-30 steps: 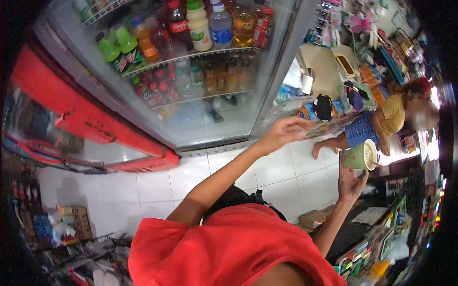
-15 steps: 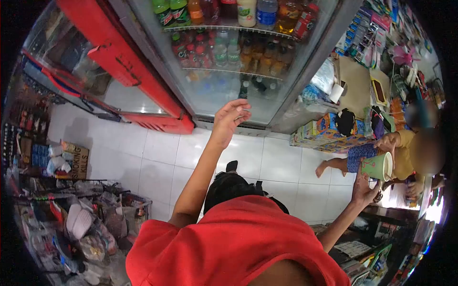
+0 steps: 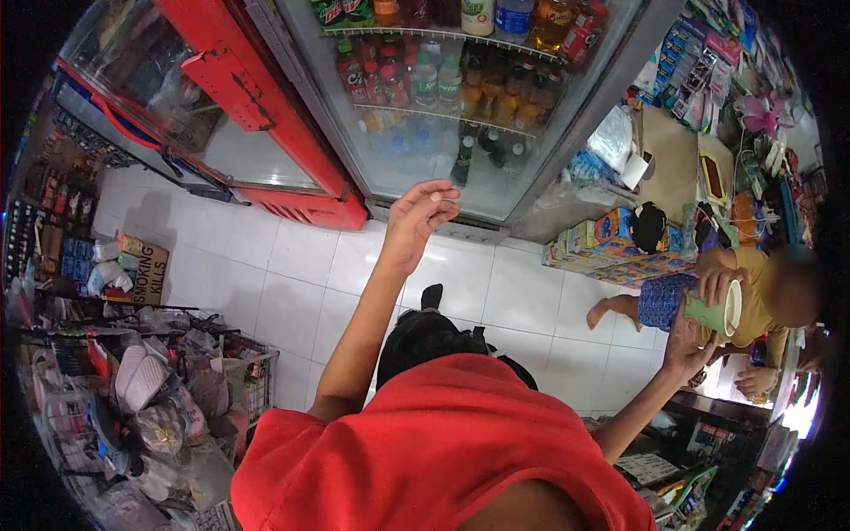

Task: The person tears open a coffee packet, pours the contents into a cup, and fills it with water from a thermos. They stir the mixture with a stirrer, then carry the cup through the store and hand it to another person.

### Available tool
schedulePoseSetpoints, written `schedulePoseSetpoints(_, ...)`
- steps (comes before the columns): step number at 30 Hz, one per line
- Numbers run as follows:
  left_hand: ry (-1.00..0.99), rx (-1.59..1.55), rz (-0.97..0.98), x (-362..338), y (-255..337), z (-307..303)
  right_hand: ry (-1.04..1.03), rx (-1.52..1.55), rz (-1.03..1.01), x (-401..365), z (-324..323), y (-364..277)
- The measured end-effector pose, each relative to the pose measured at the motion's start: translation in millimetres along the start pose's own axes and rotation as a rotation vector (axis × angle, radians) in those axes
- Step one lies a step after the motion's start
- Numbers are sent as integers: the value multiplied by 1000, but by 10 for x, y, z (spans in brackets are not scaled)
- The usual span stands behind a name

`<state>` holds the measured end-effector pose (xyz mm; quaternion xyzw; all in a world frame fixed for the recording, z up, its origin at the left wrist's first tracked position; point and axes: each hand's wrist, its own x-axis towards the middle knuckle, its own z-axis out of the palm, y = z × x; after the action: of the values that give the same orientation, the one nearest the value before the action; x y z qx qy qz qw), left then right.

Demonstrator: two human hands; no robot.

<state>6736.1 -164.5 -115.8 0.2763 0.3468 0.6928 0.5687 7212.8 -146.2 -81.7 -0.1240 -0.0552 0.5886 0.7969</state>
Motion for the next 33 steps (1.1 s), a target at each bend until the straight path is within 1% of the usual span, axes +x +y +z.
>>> schedulePoseSetpoints(4,9,0,-4,-33,-23,2,-5,72,61,-34,145,-81)
schedulePoseSetpoints(6,-2,-1,-4,-42,-27,7,-67,91,98,-36,200,-105)
schedulePoseSetpoints(8,-4,-1,6,-54,-40,-6,-51,101,106,-35,192,-138)
schedulePoseSetpoints(10,1,1,18,-82,-37,-16,-106,80,127,19,100,-166)
schedulePoseSetpoints(11,6,10,23,-104,-23,-18,-115,-14,116,-34,142,-44)
schedulePoseSetpoints(12,13,19,28,-126,-15,-26,-115,-16,126,-31,133,50)
schedulePoseSetpoints(13,23,18,31,-147,-8,-45,-106,-84,178,-2,72,154)
schedulePoseSetpoints(14,35,28,33,-170,4,-71,-97,-151,229,24,-8,282)
schedulePoseSetpoints(15,48,37,34,-195,15,-100,-412,-144,440,15,-130,478)
schedulePoseSetpoints(17,84,41,45,-255,42,-165,-25,-230,459,-62,-41,975)
schedulePoseSetpoints(19,116,50,55,-323,85,-250,-31,-372,602,-159,-82,1461)
schedulePoseSetpoints(22,183,39,77,-347,138,-392,-65,-368,856,-422,16,2132)
schedulePoseSetpoints(24,236,31,85,-358,180,-504,-28,-412,935,-603,167,2495)
schedulePoseSetpoints(25,244,32,88,-362,222,-549,-28,-413,944,-659,203,2646)
schedulePoseSetpoints(27,280,65,105,-359,310,-626,-65,-450,1032,-738,260,2892)
schedulePoseSetpoints(28,283,60,105,-359,343,-678,-64,-455,1033,-760,274,3003)
schedulePoseSetpoints(30,322,118,139,-363,423,-788,-75,-514,1096,-782,307,3229)
schedulePoseSetpoints(31,324,109,147,-363,449,-861,-80,-497,1122,-795,337,3336)
schedulePoseSetpoints(33,380,163,103,-356,471,-1044,-97,-526,1140,-786,371,3552)
